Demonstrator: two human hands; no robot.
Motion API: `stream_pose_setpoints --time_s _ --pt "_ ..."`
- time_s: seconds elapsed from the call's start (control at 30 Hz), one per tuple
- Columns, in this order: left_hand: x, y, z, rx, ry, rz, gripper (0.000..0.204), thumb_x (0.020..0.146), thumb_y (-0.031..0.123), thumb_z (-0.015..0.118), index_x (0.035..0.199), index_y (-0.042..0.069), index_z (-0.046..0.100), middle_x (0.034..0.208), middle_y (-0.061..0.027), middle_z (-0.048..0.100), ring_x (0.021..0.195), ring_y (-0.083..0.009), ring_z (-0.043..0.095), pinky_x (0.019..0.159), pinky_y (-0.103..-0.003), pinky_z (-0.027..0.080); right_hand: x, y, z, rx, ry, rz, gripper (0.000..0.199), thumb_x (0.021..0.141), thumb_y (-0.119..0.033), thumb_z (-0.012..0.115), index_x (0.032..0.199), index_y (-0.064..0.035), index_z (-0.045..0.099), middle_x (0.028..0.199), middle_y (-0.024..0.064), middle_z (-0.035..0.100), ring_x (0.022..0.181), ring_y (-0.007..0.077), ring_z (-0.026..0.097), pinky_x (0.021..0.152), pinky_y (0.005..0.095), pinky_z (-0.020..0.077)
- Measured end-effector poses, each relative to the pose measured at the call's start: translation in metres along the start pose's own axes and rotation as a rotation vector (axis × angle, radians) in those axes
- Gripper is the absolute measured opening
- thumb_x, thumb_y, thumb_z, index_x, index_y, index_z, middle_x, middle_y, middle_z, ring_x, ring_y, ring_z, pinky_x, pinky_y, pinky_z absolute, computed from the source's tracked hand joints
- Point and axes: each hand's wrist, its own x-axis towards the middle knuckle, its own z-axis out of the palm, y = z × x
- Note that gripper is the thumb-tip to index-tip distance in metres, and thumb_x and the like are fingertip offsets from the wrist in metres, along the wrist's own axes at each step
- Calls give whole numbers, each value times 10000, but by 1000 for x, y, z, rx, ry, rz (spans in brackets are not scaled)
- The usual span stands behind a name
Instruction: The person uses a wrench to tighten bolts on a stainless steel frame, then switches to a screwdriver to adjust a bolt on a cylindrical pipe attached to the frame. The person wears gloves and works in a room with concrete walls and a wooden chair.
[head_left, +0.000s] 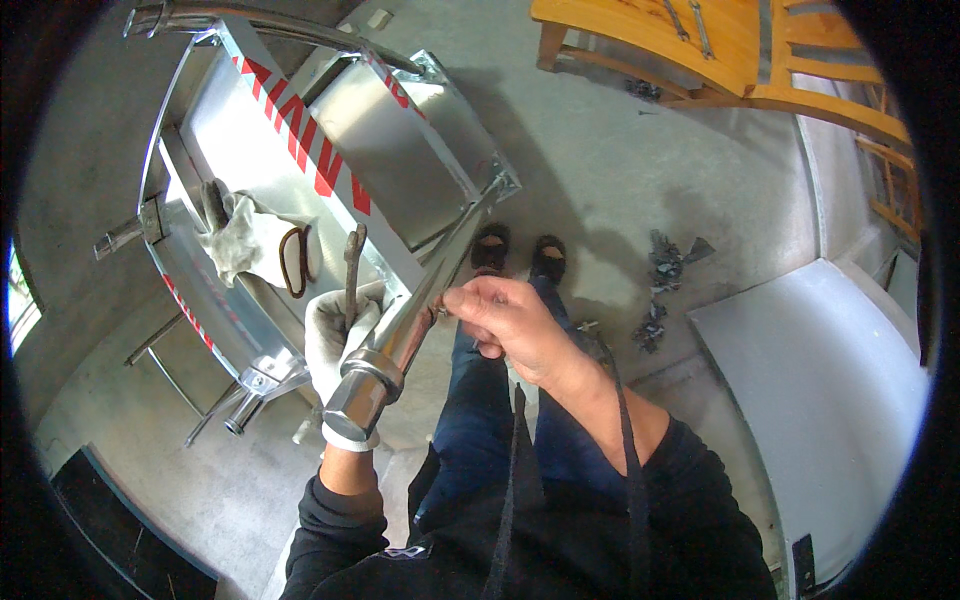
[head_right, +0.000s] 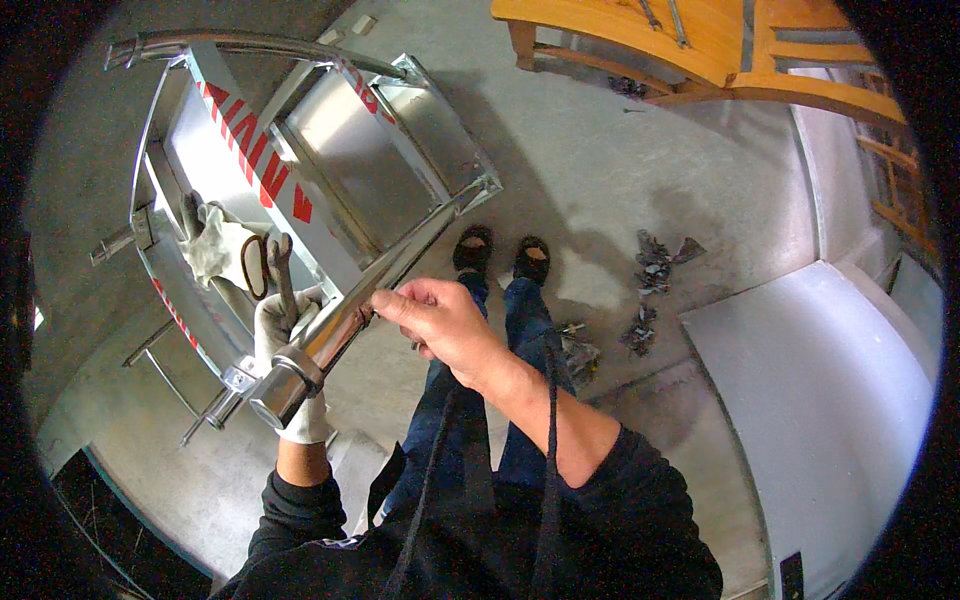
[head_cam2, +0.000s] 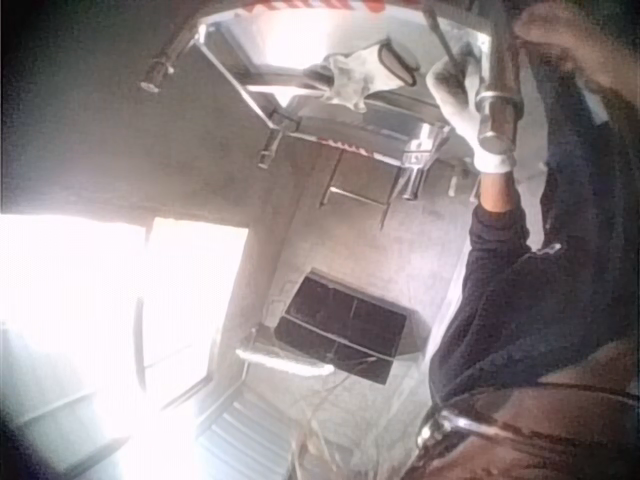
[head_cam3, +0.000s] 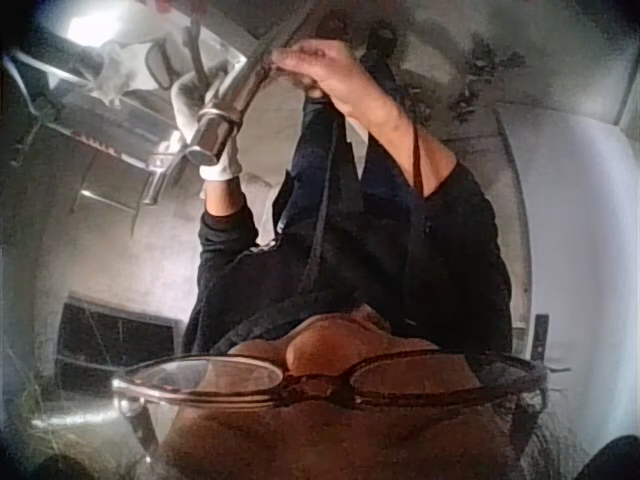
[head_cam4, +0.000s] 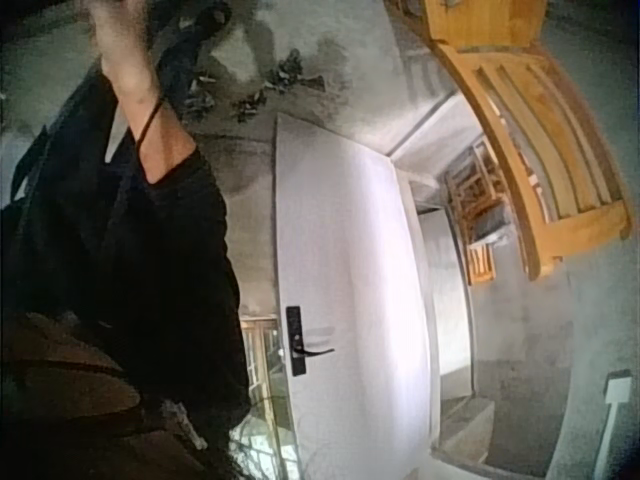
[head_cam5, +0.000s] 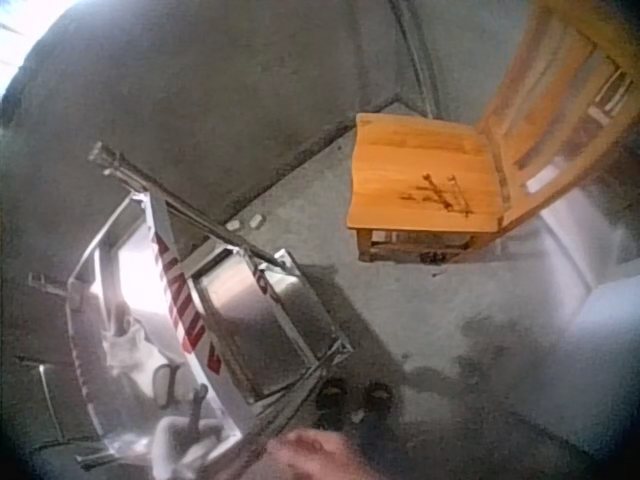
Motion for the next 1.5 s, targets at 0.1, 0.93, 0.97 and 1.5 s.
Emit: stream_pose_setpoints --time_s 0.1,0.93,0.97,1.5 --pt "-1 2 2 0 12 -26 121 895 50 595 979 20 513 961 -111 648 838 -121 604 775 -242 491 0 -2 3 130 -44 121 214 878 -282 654 843 -74 619 713 -53 531 576 17 385 461 196 284" --pt "2 7 3 -29 57 -164 109 896 52 578 974 17 511 975 -114 640 849 -128 593 799 -257 479 2 4 7 -211 40 -198 139 819 -126 682 878 -45 587 686 -32 528 556 24 430 467 185 301" --pt "1 8 4 -38 62 -161 108 897 54 576 974 17 510 977 -116 639 851 -131 594 801 -257 478 2 7 7 -333 57 -308 149 808 -120 690 883 -44 586 688 -30 534 561 25 439 470 184 305" --pt "3 6 2 -183 36 -213 133 892 42 562 1003 3 500 996 -140 636 872 -151 602 810 -273 484 0 -2 8 215 -58 160 180 913 -243 610 883 -67 586 619 -59 418 530 21 365 455 187 272"
